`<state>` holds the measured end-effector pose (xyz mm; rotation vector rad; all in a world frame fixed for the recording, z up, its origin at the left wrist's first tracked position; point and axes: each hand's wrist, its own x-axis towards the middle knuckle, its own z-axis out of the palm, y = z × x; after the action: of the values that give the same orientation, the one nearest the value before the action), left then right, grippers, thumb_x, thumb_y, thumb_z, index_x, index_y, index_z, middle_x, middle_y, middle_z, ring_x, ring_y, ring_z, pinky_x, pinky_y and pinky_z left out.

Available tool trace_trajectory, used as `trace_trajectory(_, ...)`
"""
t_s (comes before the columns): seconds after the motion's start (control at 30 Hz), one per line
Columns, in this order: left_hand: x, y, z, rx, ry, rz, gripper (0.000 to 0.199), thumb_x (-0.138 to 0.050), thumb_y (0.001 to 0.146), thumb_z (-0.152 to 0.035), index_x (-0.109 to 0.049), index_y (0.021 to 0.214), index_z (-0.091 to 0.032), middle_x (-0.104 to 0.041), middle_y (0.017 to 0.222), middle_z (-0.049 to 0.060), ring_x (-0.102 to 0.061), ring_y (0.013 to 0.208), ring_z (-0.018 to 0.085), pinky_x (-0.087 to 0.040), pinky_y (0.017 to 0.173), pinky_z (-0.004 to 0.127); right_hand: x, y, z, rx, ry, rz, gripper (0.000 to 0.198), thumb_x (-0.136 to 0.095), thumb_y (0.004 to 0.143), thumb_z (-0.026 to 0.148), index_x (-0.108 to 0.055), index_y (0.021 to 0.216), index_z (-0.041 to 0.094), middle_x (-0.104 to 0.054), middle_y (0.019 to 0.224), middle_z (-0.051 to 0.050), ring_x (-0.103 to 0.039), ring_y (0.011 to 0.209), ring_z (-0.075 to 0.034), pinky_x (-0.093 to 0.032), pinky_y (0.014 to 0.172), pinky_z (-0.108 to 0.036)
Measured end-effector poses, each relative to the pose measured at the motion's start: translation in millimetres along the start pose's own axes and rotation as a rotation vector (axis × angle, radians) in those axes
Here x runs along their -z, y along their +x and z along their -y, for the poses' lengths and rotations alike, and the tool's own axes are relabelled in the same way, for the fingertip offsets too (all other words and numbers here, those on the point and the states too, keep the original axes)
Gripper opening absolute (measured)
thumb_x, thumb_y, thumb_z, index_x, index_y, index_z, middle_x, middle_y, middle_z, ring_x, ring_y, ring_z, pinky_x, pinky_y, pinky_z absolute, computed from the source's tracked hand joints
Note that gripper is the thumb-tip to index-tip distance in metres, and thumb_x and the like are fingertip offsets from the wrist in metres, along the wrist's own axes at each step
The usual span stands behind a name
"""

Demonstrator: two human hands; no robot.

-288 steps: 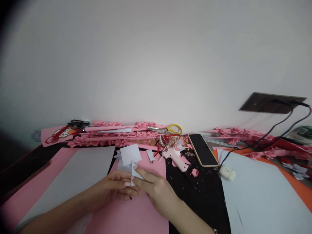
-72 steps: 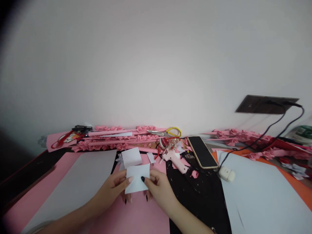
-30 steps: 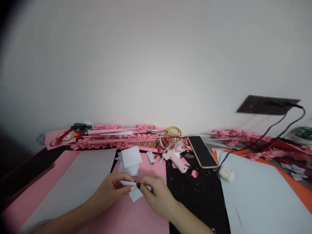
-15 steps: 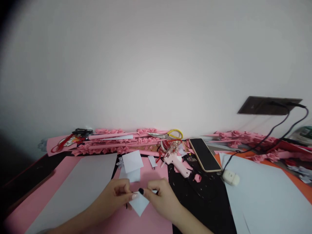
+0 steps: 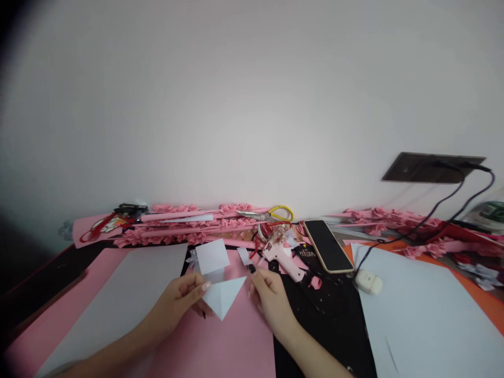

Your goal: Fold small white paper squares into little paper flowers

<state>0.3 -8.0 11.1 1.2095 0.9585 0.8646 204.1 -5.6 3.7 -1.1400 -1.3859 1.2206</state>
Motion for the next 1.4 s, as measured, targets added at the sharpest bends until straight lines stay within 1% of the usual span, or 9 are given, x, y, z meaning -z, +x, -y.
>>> trace_trajectory(0.07, 1.4, 0.0, -0.5, 0.001, -0.012, -0.023, 0.026, -0.049, 0.084, -0.038, -0.051, 0.07, -0.016, -0.069, 0.065, 0.004, -0.066, 0.064, 0.016, -0.05, 0.059, 0.025, 0.6, 1.3, 0.9, 0.018, 0.049, 0.0, 0.043, -0.041, 0.088, 0.041, -0.044, 0.054, 0.016, -0.037, 0.043, 0.005, -0.029, 0.04, -0.007, -0.018, 0.041, -0.021)
trace_trajectory(0.2, 2.1, 0.6, 2.1, 0.007, -0.029, -0.029, 0.026, -0.045, 0.086, -0.04, -0.055, 0.083, -0.016, -0.068, 0.075, 0.004, -0.067, 0.072, 0.018, -0.051, 0.064, 0.027, -4.9, -1.4, 1.4, -0.017, 0.191, 0.175, 0.026, -0.045, 0.086, 0.039, -0.046, 0.072, 0.017, -0.043, 0.05, 0.006, -0.028, 0.041, -0.006, -0.02, 0.04, -0.019)
trace_trajectory(0.47, -6.0, -2.6, 7.2, -0.031, 0.03, 0.147, 0.021, -0.056, 0.08, -0.032, -0.059, 0.094, -0.017, -0.066, 0.085, 0.005, -0.063, 0.08, 0.019, -0.049, 0.068, 0.028, -15.4, -4.2, -1.5, -0.111, 0.025, 0.203, 0.012, -0.053, 0.078, 0.025, -0.051, 0.073, 0.015, -0.045, 0.044, 0.007, -0.039, 0.033, -0.005, -0.029, 0.034, -0.015)
trace_trajectory(0.6, -10.4, -7.4, 3.2, -0.122, 0.103, 0.197, 0.039, -0.069, 0.067, -0.018, -0.058, 0.104, -0.02, -0.066, 0.095, 0.004, -0.06, 0.089, 0.021, -0.046, 0.076, 0.027, -17.0, -6.9, -0.9, -0.152, -0.052, 0.229, 0.019, -0.052, 0.078, 0.032, -0.054, 0.072, 0.013, -0.044, 0.038, 0.007, -0.038, 0.027, -0.005, -0.026, 0.028, -0.014)
trace_trajectory(0.73, -10.1, -10.6, -4.4, -0.136, 0.282, 0.106, 0.014, -0.053, 0.081, -0.026, -0.062, 0.086, -0.018, -0.064, 0.079, 0.002, -0.058, 0.076, 0.018, -0.043, 0.067, 0.024, -18.6, -11.2, -0.2, -0.106, -0.132, 0.269, 0.031, -0.047, 0.082, 0.038, -0.051, 0.062, 0.015, -0.041, 0.036, 0.007, -0.037, 0.027, -0.005, -0.026, 0.029, -0.014)
trace_trajectory(0.83, -8.3, -10.5, -6.8, -0.152, 0.359, 0.008, 0.033, -0.041, 0.086, -0.036, -0.058, 0.067, -0.016, -0.053, 0.058, -0.001, -0.047, 0.055, 0.013, -0.035, 0.052, 0.022, -18.3, -11.0, 2.9, -0.083, -0.12, 0.257, 0.034, -0.047, 0.082, 0.043, -0.051, 0.063, 0.015, -0.044, 0.039, 0.005, -0.04, 0.03, -0.006, -0.029, 0.031, -0.016)
trace_trajectory(1.0, -8.2, -6.2, -6.6, -0.063, 0.134, 0.038, 0.026, -0.05, 0.082, -0.04, -0.061, 0.08, -0.016, -0.057, 0.064, -0.001, -0.05, 0.06, 0.014, -0.038, 0.057, 0.022, -16.7, -5.6, 7.2, -0.068, -0.001, 0.243, 0.029, -0.052, 0.08, 0.042, -0.053, 0.082, 0.013, -0.049, 0.047, 0.005, -0.043, 0.035, -0.007, -0.035, 0.036, -0.017)
trace_trajectory(1.13, -9.8, -3.5, -5.5, -0.03, -0.04, 0.089, 0.025, -0.055, 0.079, -0.037, -0.061, 0.094, -0.017, -0.063, 0.073, 0.002, -0.056, 0.069, 0.017, -0.043, 0.066, 0.026, -17.2, -4.3, 3.2, -0.088, 0.061, 0.222, 0.027, -0.056, 0.078, 0.04, -0.05, 0.083, 0.014, -0.049, 0.047, 0.007, -0.044, 0.034, -0.007, -0.035, 0.034, -0.017)
trace_trajectory(1.4, -2.8, -0.5, 3.8, -0.005, -0.125, 0.102, 0.026, -0.06, 0.077, -0.036, -0.064, 0.093, -0.015, -0.065, 0.073, 0.003, -0.057, 0.067, 0.014, -0.042, 0.06, 0.022, -17.6, -4.6, 6.5, -0.119, 0.24, 0.321, 0.034, -0.059, 0.076, 0.045, -0.054, 0.087, 0.012, -0.057, 0.048, 0.002, -0.049, 0.034, -0.009, -0.04, 0.035, -0.019)
